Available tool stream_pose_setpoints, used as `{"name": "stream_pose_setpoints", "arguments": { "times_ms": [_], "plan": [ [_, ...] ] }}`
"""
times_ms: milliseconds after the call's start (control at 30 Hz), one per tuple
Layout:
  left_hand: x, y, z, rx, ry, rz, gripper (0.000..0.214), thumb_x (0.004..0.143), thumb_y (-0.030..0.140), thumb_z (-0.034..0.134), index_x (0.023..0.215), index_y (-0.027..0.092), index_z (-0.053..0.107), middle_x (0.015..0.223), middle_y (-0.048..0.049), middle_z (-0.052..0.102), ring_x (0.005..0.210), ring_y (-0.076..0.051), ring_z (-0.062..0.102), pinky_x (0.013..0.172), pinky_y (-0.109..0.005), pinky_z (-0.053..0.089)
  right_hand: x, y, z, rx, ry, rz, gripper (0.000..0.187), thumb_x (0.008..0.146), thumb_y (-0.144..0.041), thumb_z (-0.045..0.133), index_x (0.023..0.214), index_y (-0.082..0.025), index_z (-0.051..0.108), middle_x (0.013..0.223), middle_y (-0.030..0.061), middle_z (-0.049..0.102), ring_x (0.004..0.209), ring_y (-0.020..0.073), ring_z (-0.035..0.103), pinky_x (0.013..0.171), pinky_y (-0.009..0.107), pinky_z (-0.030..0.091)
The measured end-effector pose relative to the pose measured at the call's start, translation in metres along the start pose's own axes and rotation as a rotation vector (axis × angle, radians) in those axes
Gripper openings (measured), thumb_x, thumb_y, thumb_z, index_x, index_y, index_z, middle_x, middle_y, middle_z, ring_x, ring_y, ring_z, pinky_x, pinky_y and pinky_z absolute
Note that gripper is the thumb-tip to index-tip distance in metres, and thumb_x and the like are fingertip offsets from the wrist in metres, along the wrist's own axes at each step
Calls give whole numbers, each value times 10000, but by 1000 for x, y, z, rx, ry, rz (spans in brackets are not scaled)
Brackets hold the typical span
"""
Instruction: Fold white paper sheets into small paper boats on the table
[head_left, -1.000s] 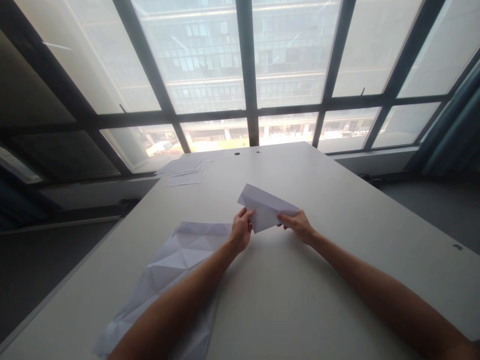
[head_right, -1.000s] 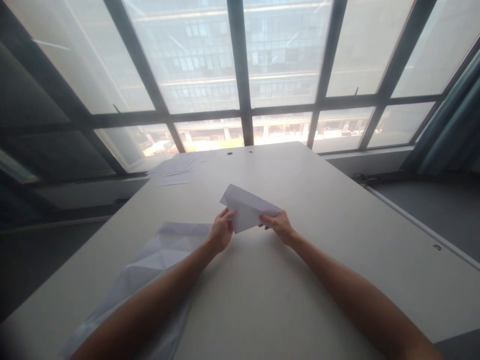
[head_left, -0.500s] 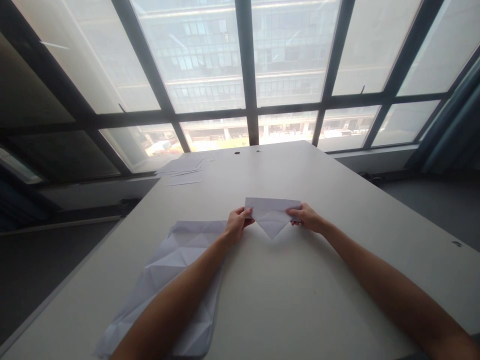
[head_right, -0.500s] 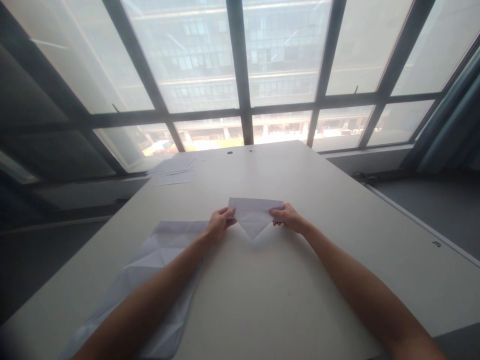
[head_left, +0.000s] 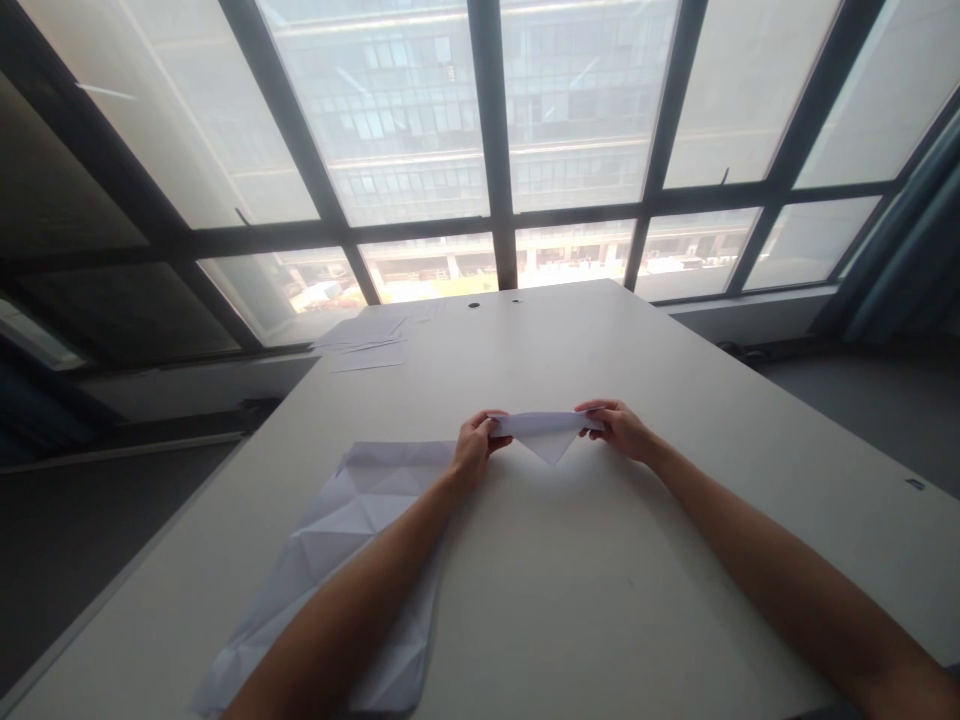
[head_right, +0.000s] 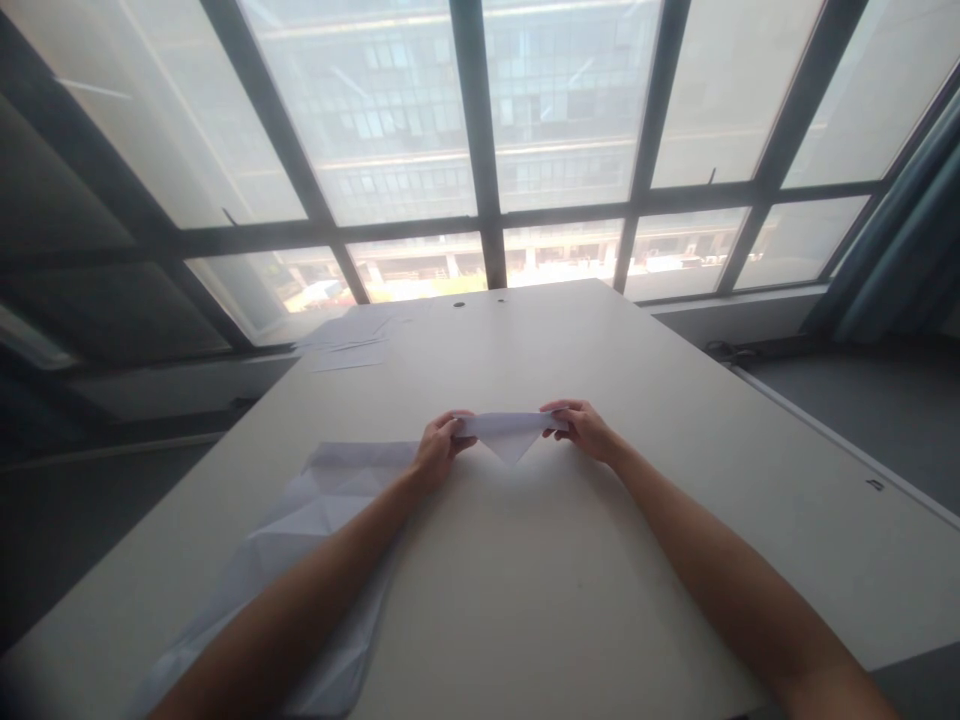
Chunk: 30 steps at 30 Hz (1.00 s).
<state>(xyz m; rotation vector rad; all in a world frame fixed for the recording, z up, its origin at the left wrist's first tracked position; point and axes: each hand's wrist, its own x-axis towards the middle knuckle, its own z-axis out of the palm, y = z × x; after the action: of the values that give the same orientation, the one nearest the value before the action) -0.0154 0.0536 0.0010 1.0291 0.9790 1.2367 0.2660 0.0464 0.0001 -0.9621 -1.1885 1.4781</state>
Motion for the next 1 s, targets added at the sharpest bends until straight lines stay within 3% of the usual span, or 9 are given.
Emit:
{"name": "stream_pose_setpoints", "arguments": {
  "times_ms": [167,233,300,367,500,633,700,833,1000],
  "plan": [
    [-5,5,-1,7,-153,-17,415,784,490,510,689,119,670,797,-124,707,732,-209,639,642,-290,490,-3,-6,-1,-6,52,-84,138,632,-212,558,699,-174,673,579,23,589,531,143,537,519,263,419],
    [-7,12,1,122,-237,-71,486,789,566,527,633,122,649,809,-131,712,706,-201,632,616,-274,457,-6,-11,-2,-30,35,-90,142,639,-226,535,669,-178,665,571,23,560,526,144,508,512,268,412],
    [-9,21,3,329,-320,-110,486,745,589,618,597,127,626,718,-86,687,607,-156,579,545,-239,392,-8,-15,-1,-28,-41,-81,174,648,-240,518,674,-171,677,583,30,553,538,148,501,517,272,413],
    [-12,31,6,506,-420,-121,402,685,530,720,692,132,664,650,-21,649,548,-118,520,502,-210,329,-11,-18,3,-16,-149,-63,205,670,-252,513,700,-162,694,618,42,570,563,156,513,530,278,423],
    [-19,42,9,531,-688,-227,423,652,445,774,945,143,728,770,-34,694,621,-141,566,542,-212,367,-14,-23,16,-28,-340,-9,231,720,-276,534,772,-143,716,694,65,617,629,177,551,579,297,456],
    [-22,41,7,538,-780,-268,399,657,439,772,891,117,745,776,-48,684,664,-159,571,586,-233,392,-16,-28,24,-52,-466,68,372,824,-408,512,935,-129,731,843,91,666,750,194,598,695,321,498],
    [-22,41,6,530,-761,-261,376,671,437,766,864,117,732,746,-34,661,642,-140,541,576,-226,371,-15,-29,24,-121,-453,80,403,820,-435,571,1066,-146,708,880,73,663,797,190,604,707,305,505],
    [-22,41,9,526,-766,-287,375,666,438,783,866,133,699,669,12,591,583,-101,458,531,-207,306,-11,-23,26,-332,-269,-17,557,695,-328,759,1215,-179,625,782,4,643,686,140,578,583,230,461],
    [-25,32,17,558,-811,-283,433,696,535,740,697,111,652,560,34,471,521,-83,362,497,-221,247,-9,-9,45,-314,-217,-120,691,689,-314,769,1319,-168,526,698,-21,633,594,120,546,539,229,429]
  ]
}}
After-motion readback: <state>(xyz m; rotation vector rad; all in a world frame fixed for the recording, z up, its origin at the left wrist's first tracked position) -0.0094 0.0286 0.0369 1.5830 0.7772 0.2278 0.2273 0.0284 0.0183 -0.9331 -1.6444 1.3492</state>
